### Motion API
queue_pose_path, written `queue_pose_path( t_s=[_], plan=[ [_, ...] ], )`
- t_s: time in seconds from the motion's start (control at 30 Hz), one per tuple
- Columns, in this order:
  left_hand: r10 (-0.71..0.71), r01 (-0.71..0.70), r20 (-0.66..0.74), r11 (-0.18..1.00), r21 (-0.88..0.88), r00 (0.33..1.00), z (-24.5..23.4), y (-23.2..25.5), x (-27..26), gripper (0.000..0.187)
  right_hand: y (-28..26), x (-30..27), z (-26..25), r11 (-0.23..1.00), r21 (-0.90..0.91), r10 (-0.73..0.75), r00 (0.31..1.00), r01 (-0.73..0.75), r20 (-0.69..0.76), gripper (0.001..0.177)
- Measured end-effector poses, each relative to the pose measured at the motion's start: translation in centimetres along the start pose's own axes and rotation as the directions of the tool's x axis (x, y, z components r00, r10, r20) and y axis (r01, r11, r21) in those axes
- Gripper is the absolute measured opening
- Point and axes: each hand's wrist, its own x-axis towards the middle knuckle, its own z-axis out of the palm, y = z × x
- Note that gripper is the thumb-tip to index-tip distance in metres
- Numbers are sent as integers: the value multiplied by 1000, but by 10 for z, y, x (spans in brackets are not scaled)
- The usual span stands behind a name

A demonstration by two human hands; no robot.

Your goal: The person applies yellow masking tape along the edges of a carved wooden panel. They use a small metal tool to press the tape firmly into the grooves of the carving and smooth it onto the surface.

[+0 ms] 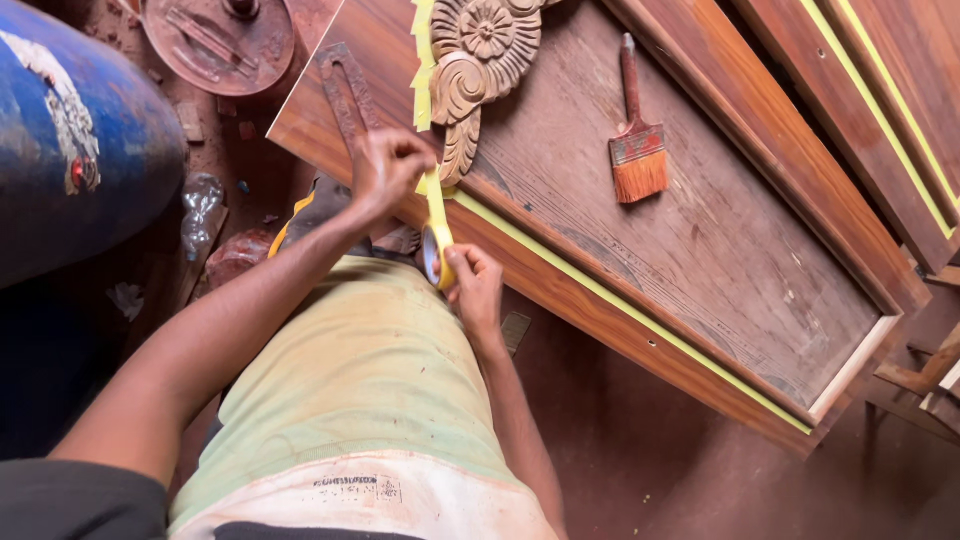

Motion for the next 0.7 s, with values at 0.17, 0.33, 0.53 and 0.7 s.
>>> queue_pose_path(
  t_s=[0.17, 0.33, 0.53, 0.7],
  plan=[
    [240, -223, -101, 963, 153, 965, 10, -2, 38, 9, 9, -12, -4, 989, 102, 100, 993, -106, 63, 25],
    [166, -148, -109, 977, 154, 980, 25, -18, 40, 9, 13, -8, 7, 987, 89, 124, 989, -131, 83, 23],
    [161, -137, -148, 978, 157, 976, 24, -12, 41, 36, 6, -12, 8, 973, 192, 127, 992, -127, 15, 24],
    [169, -151, -152, 981, 121, 974, 30, -11, 38, 36, -18, -19, 6, 994, 87, 80, 993, -72, -88, 22]
  ],
)
